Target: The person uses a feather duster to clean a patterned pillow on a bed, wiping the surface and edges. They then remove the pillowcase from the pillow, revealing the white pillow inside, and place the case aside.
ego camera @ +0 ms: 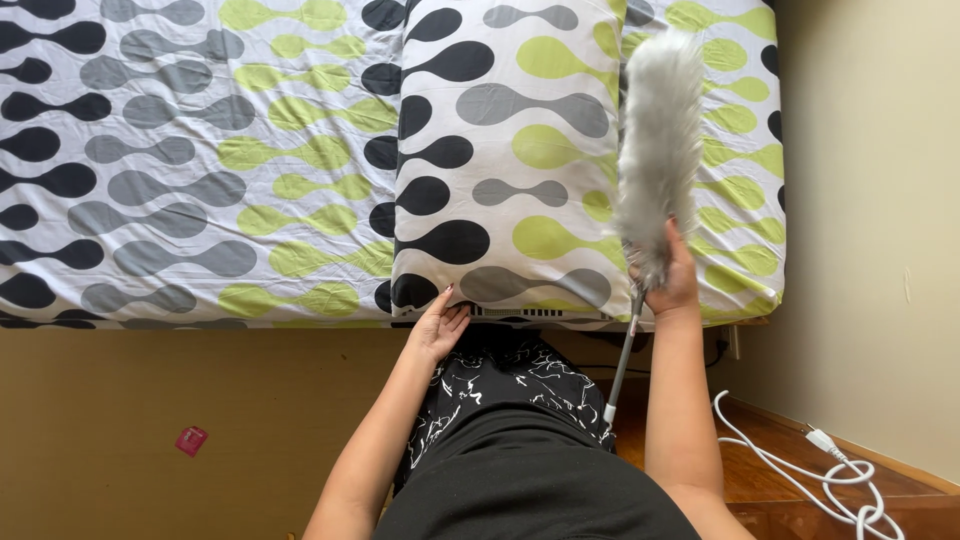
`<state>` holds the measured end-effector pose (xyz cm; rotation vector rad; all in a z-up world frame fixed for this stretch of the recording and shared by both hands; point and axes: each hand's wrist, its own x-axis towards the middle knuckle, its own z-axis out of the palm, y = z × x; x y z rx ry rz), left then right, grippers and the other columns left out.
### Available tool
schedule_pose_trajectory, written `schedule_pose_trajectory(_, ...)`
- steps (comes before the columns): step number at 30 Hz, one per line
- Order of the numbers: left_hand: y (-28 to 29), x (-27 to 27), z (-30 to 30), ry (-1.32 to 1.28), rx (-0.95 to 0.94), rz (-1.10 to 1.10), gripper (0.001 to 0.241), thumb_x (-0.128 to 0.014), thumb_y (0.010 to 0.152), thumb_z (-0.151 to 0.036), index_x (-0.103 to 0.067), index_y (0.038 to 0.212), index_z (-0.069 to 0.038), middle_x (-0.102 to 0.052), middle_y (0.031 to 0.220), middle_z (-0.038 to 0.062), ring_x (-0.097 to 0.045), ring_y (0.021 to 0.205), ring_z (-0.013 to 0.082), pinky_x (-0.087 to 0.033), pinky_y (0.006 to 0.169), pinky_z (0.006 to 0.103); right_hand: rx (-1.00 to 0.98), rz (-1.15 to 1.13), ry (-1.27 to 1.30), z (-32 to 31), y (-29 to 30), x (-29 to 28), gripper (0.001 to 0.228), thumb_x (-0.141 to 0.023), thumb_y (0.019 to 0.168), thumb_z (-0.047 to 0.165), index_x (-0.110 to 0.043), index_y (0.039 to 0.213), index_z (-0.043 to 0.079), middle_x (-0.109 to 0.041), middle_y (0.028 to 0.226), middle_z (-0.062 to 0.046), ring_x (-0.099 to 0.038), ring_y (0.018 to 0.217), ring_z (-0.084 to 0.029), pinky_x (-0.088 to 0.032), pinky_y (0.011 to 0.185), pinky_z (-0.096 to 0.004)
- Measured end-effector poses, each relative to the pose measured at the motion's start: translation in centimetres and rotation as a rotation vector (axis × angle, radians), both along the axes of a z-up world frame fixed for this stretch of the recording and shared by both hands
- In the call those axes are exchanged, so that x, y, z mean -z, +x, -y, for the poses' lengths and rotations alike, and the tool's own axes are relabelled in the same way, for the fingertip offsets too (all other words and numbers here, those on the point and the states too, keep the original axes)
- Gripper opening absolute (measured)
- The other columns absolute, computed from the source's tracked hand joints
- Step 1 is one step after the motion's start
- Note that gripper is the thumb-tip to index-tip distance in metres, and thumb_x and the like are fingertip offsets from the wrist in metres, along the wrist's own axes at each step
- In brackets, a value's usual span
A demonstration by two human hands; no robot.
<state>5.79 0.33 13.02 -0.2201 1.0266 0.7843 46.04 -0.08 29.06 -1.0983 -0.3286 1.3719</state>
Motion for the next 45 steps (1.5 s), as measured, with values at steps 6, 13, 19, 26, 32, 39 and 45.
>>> schedule_pose_trajectory(6,-0.1,4.4,1.2,-0.086,-0.081,0.059,0.047,-0.087,0.081,-0.028,-0.065,0.120,-0.013,-0.057,0.124,0.008,-0.061,0.121,0.0284,-0.050,0.108,0.0424,-0.194,-0.537,0.438,-3.2,0.3,-1.1,0.040,-0.058,0.116,0.039,-0.058,0.134,0.004,-0.062,0.095,-0.007,-0.059,0.076,-0.017,-0.047,0.061,-0.027)
schedule_pose_trajectory(13,0.5,2.7,1.5,-0.152,-0.070,0.036,0.057,-0.085,0.078,-0.039,-0.062,0.123,-0.014,-0.060,0.122,0.006,-0.061,0.121,0.0257,-0.049,0.106,0.0406,0.008,-0.188,0.104,-3.0,-6.8,-1.5,0.035,-0.063,0.102,0.035,-0.059,0.129,0.013,-0.064,0.097,-0.003,-0.061,0.079,-0.017,-0.045,0.061,-0.029)
schedule_pose_trajectory(19,0.1,4.4,1.6,-0.135,-0.051,-0.021,0.068,-0.083,0.080,-0.047,-0.057,0.125,-0.004,-0.061,0.131,0.008,-0.061,0.123,0.0249,-0.049,0.106,0.0396,-0.172,-0.223,-0.078,-1.4,-10.5,0.4,0.017,-0.060,0.103,0.032,-0.057,0.117,0.024,-0.061,0.091,-0.001,-0.050,0.067,-0.011,-0.038,0.057,-0.024)
schedule_pose_trajectory(26,-0.5,5.7,2.2,0.044,0.007,-0.166,0.050,-0.075,0.088,-0.043,-0.062,0.121,-0.007,-0.072,0.120,0.006,-0.068,0.110,0.0209,-0.052,0.093,0.0349,-0.168,-0.051,-0.091,-3.7,-9.6,1.5,0.019,-0.057,0.107,0.041,-0.056,0.107,0.022,-0.045,0.067,0.004,-0.034,0.048,-0.005,-0.025,0.043,-0.023)
schedule_pose_trajectory(32,-1.7,6.5,2.8,0.090,0.097,-0.303,0.028,-0.069,0.097,-0.033,-0.067,0.114,-0.012,-0.076,0.110,0.001,-0.071,0.099,0.0171,-0.054,0.084,0.0330,-0.022,0.536,-0.058,-5.9,-4.8,3.4,0.036,-0.058,0.108,0.047,-0.059,0.100,0.012,-0.045,0.064,0.004,-0.035,0.048,-0.007,-0.024,0.042,-0.026)
schedule_pose_trajectory(39,-2.2,7.7,3.9,-0.078,0.080,-0.202,0.032,-0.066,0.098,-0.034,-0.067,0.121,-0.012,-0.075,0.113,0.000,-0.070,0.103,0.0199,-0.053,0.082,0.0328,-0.545,1.490,0.063,-0.7,-10.1,12.0,0.034,-0.050,0.104,0.029,-0.071,0.102,0.003,-0.067,0.081,-0.029,-0.066,0.074,-0.047,-0.052,0.064,-0.055)
schedule_pose_trajectory(45,-2.6,14.5,4.3,0.036,-0.091,-0.139,0.037,-0.058,0.098,-0.028,-0.064,0.127,-0.006,-0.072,0.124,0.011,-0.071,0.111,0.0276,-0.060,0.093,0.0452,-1.050,1.468,0.054,4.9,-16.9,4.7,0.035,-0.060,0.098,0.041,-0.069,0.092,0.008,-0.070,0.074,-0.023,-0.068,0.071,-0.044,-0.053,0.065,-0.053)
